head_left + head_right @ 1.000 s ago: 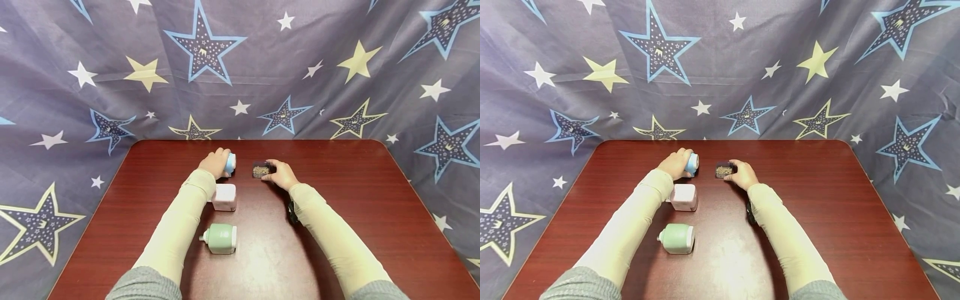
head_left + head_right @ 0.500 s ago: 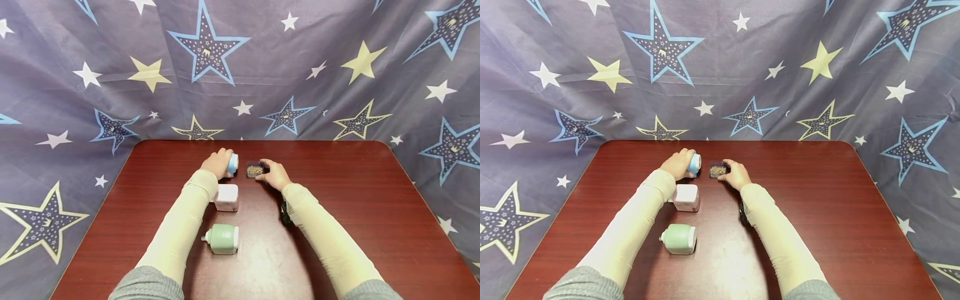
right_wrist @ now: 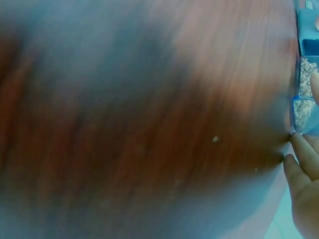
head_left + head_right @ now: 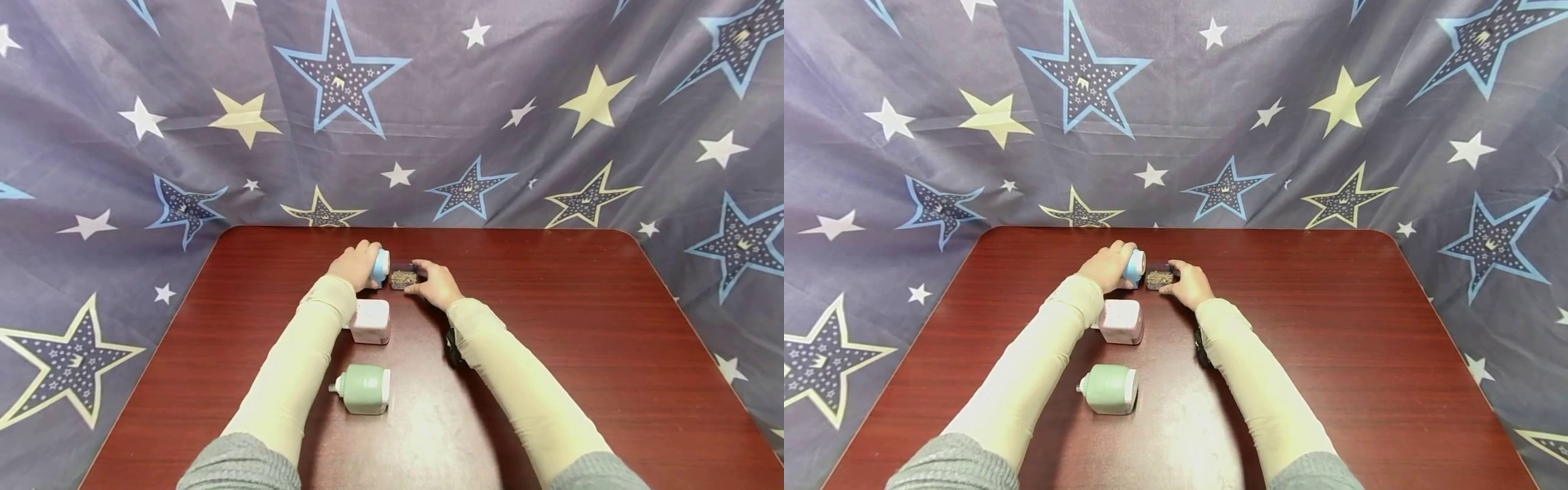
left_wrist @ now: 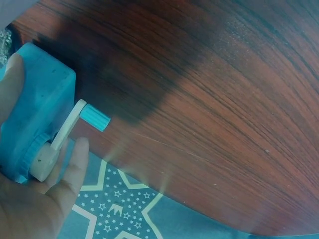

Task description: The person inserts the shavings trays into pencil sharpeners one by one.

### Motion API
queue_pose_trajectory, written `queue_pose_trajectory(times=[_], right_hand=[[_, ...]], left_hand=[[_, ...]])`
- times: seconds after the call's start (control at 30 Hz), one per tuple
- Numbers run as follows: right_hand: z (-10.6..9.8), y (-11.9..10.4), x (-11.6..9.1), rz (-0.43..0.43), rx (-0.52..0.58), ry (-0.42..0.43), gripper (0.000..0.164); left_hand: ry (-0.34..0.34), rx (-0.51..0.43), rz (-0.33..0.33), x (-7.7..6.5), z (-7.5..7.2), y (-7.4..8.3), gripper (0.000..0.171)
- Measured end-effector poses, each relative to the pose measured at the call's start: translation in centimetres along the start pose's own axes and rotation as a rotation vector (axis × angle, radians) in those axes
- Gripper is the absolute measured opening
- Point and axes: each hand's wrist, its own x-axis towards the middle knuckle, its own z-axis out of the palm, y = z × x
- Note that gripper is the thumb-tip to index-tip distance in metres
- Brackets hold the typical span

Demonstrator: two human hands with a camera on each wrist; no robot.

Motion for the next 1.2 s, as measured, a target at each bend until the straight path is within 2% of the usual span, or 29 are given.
queue_pose_trajectory(times=[0.33,0.73,0.97,1.2], right_hand=[[0.6,-0.8,0.7,-0.022,-0.014,-0.009,0.072],[1.2,-1.5,0.8,-0.016,-0.035,-0.001,0.073],[1.3,-1.8,0.9,-0.004,-0.034,0.001,0.072],[1.6,-1.7,1.0,-0.040,-0.046,-0.042,0.070]], left_hand=[[0.010,-0.004,0.001,-0.2,-0.2,-0.4,0.087],[0.040,0.001,0.013,0.0,0.3,-0.4,0.085],[0.030,-0.002,-0.003,0.1,0.1,-0.2,0.085],[0.015,0.004,-0.008,0.2,0.3,-0.2,0.086]])
